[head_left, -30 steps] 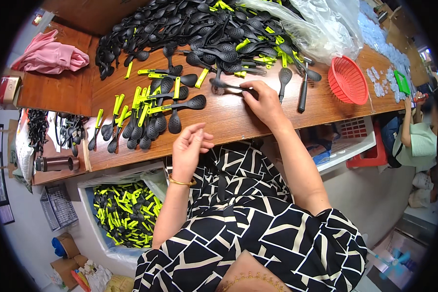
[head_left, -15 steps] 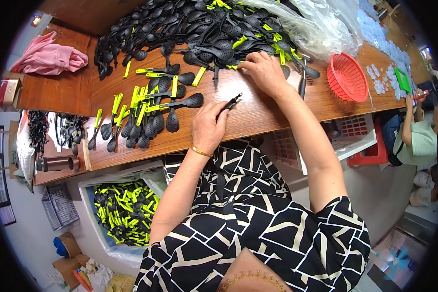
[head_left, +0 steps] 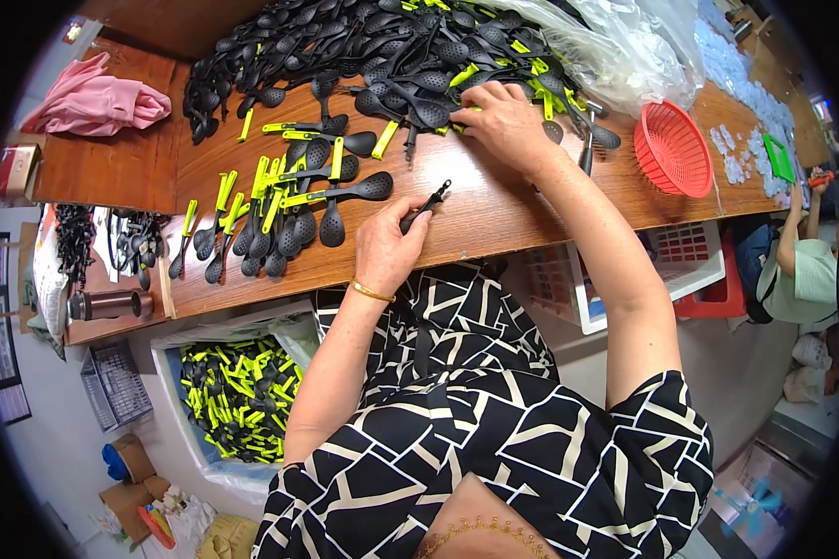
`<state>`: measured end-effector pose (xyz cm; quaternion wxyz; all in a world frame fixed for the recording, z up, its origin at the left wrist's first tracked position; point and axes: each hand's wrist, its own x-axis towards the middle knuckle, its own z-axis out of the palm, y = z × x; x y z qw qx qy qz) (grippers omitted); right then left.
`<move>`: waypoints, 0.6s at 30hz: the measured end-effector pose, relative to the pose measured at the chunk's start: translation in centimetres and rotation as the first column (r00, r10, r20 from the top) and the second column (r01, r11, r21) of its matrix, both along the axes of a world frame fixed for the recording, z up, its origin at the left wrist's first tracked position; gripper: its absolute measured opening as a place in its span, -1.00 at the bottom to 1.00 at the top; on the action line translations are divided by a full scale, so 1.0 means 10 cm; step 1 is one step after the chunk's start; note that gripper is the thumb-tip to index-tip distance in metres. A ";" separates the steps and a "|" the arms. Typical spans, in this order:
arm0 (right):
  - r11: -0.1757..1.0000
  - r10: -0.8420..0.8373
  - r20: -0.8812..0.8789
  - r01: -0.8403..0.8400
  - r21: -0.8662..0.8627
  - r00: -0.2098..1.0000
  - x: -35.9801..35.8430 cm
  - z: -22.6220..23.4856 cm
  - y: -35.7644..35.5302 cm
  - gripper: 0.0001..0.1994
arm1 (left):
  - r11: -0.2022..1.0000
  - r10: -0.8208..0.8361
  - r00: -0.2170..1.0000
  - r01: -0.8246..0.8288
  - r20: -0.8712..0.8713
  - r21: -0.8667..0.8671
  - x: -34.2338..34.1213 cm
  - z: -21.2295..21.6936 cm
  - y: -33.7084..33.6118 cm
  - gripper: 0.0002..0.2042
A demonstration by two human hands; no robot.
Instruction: The person assembles black plastic spoons with neon yellow handles by hand. They pick up a spoon head and a handle from piles on a wooden table, insert the handle into the head, and place the finished spoon on the table. The process is repeated continuously throughout the video.
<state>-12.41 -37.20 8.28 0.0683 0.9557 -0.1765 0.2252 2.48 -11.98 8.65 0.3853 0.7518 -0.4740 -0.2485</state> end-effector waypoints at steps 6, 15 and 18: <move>0.960 0.068 -0.026 -0.058 0.275 0.997 -0.08 -0.06 0.28 -0.72 | 1.000 0.026 0.972 -0.029 -0.232 -0.006 0.09 -0.18 -0.02 -0.80; 0.802 -0.536 -0.124 0.550 0.233 0.835 -0.80 0.23 -0.40 -0.69 | 1.000 -0.001 0.904 0.005 -0.428 0.008 0.12 -0.16 -0.04 -0.79; 0.701 -0.617 -0.262 0.670 0.245 0.742 -0.77 0.25 -0.48 -0.56 | 1.000 0.010 0.884 -0.022 -0.467 -0.019 0.09 -0.23 -0.09 -0.73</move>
